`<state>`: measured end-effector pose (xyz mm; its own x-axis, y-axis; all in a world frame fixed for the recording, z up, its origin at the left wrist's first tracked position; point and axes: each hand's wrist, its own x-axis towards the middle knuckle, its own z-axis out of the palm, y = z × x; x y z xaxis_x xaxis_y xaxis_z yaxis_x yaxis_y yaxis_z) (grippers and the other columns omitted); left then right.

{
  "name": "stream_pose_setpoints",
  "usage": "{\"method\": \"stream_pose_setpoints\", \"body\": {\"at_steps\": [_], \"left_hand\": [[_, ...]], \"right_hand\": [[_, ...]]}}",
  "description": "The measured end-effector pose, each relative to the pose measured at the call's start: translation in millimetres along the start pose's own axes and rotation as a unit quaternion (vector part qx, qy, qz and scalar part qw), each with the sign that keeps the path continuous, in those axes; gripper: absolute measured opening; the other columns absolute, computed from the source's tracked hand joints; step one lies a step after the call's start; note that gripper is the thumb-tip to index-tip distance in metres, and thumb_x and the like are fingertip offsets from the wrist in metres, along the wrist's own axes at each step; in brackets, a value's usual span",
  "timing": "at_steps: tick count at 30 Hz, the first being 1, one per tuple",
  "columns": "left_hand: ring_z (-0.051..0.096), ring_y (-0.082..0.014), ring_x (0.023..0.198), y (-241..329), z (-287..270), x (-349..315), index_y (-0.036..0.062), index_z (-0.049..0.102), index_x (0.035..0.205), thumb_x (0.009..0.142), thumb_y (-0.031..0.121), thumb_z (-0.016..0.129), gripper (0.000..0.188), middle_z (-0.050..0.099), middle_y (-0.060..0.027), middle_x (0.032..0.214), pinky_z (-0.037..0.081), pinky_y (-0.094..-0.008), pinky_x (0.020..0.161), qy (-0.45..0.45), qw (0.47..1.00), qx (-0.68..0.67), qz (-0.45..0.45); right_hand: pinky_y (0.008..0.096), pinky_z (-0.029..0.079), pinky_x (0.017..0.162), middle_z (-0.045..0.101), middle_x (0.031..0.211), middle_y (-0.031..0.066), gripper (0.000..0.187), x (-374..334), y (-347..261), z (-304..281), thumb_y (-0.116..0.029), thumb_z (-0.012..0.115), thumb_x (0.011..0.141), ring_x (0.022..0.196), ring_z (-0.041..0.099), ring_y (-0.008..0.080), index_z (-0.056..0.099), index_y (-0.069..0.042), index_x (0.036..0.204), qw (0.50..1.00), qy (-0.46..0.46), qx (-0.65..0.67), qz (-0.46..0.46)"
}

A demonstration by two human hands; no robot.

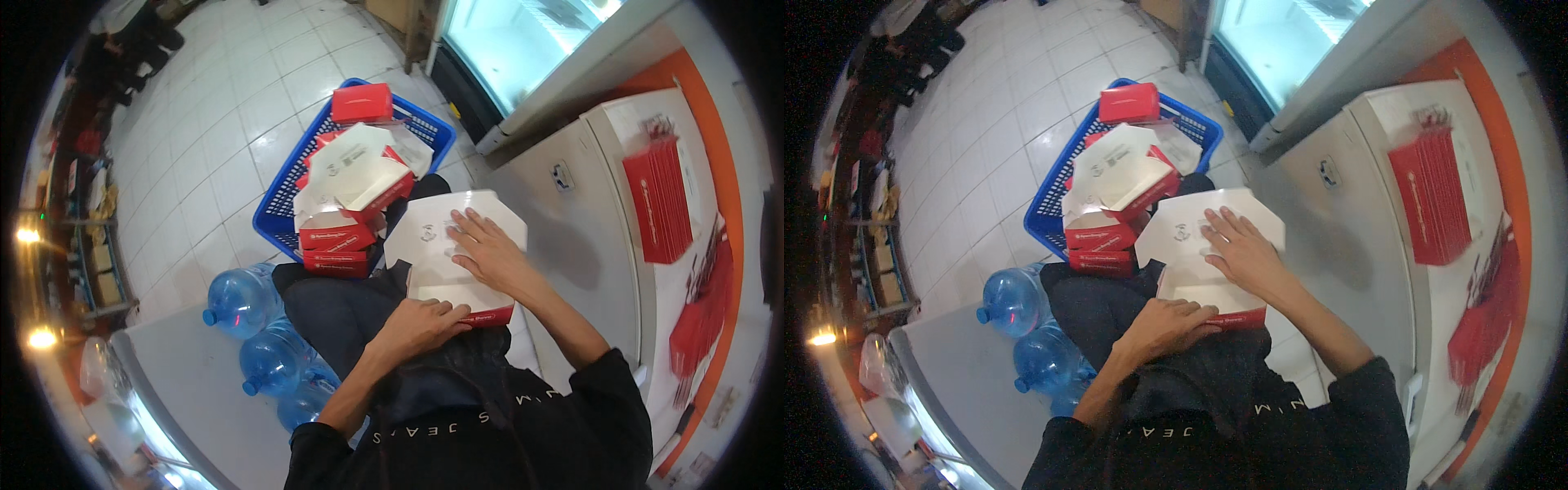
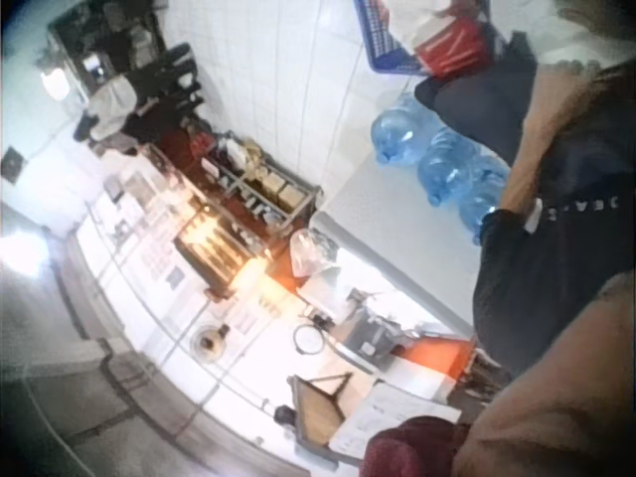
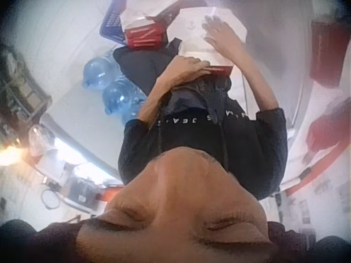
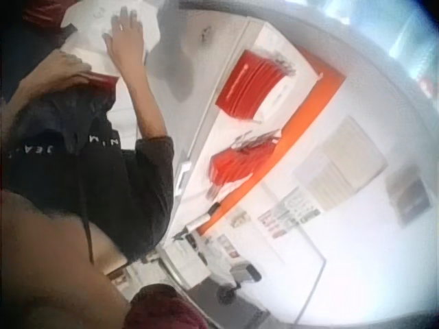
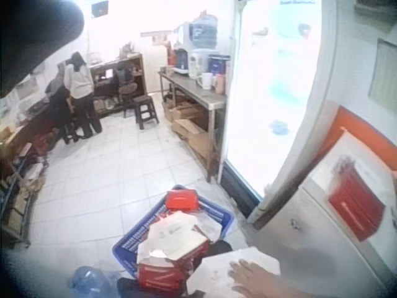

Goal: The person repeatedly picks flat-packed red and white cardboard boxes from a blue basket, folds them into shape, and stacks them on a nearby counter. The process is continuous and repetitive throughout the clip.

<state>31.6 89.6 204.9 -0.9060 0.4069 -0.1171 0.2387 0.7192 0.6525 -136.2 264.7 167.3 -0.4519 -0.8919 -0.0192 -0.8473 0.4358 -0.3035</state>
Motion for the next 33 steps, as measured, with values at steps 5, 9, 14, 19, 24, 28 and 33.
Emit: {"method": "stream_pose_setpoints", "body": {"at_steps": [5,9,14,19,24,28,33], "left_hand": [[0.071,-0.0240,0.094,2.1,4.1,-4.4,0.0183,0.059,0.121,0.094,0.019,0.057,0.027,0.067,-0.0040,0.095,0.057,-0.0400,0.076,-0.067,0.994,0.029,0.082],[0.070,-0.0241,0.091,-6.9,16.3,-22.0,0.0185,0.060,0.125,0.092,0.019,0.058,0.032,0.066,-0.0029,0.093,0.057,-0.0391,0.075,-0.009,0.995,0.025,0.093],[0.067,-0.0213,0.097,-3.5,-18.1,-22.9,0.0172,0.065,0.128,0.088,0.014,0.066,0.040,0.069,-0.0005,0.101,0.053,-0.0452,0.095,0.117,0.988,0.093,0.031],[0.064,-0.0259,0.118,21.1,-66.8,-9.4,0.0142,0.068,0.116,0.084,0.006,0.079,0.035,0.070,-0.0036,0.117,0.034,-0.0610,0.120,0.435,0.888,0.139,0.048],[0.061,-0.0326,0.128,-8.3,-57.7,-1.7,0.0138,0.064,0.120,0.089,0.002,0.076,0.035,0.066,-0.0104,0.128,0.033,-0.0629,0.121,0.514,0.854,0.083,-0.026],[0.061,-0.0324,0.128,-15.8,-43.7,-1.3,0.0093,0.061,0.128,0.093,0.001,0.071,0.038,0.066,-0.0124,0.130,0.030,-0.0630,0.122,0.478,0.874,0.068,-0.053],[0.060,-0.0344,0.126,-20.7,-18.4,-0.3,0.0049,0.060,0.129,0.091,-0.002,0.071,0.040,0.065,-0.0142,0.129,0.030,-0.0622,0.122,0.451,0.892,0.020,-0.039]], "right_hand": [[0.0742,0.029,0.113,0.047,0.157,0.0194,0.075,-1.8,25.0,31.9,-0.061,0.054,0.099,0.143,0.046,0.0464,0.051,-0.008,0.151,0.945,-0.199,0.058,0.255],[0.0591,0.036,0.117,0.056,0.148,0.0235,0.072,-2.2,9.3,8.6,-0.060,0.055,0.100,0.140,0.050,0.0421,0.052,-0.008,0.150,0.975,-0.161,0.092,0.121],[0.0459,0.051,0.102,0.071,0.124,0.0150,0.041,-24.4,-61.2,-87.7,-0.036,0.065,0.099,0.116,0.068,0.0328,0.064,-0.012,0.132,0.924,-0.307,0.226,0.038],[0.0395,0.055,0.089,0.076,0.111,0.0057,0.028,-49.7,-48.6,-128.8,-0.015,0.069,0.092,0.099,0.073,0.0233,0.070,-0.016,0.120,0.992,-0.115,0.041,0.023],[0.0397,0.055,0.089,0.077,0.114,0.0018,0.030,-74.3,-33.1,-247.3,-0.011,0.061,0.097,0.097,0.073,0.0207,0.071,-0.019,0.124,0.970,0.165,-0.137,0.111],[0.0527,0.053,0.081,0.074,0.103,0.0197,0.031,-92.2,24.6,-289.8,-0.013,0.056,0.101,0.092,0.069,0.0439,0.066,-0.018,0.129,0.872,0.307,-0.184,0.333],[0.0531,0.054,0.084,0.074,0.105,0.0219,0.035,-164.8,123.9,-302.5,-0.020,0.060,0.099,0.097,0.069,0.0466,0.063,-0.014,0.133,0.803,0.153,-0.255,0.517]]}}
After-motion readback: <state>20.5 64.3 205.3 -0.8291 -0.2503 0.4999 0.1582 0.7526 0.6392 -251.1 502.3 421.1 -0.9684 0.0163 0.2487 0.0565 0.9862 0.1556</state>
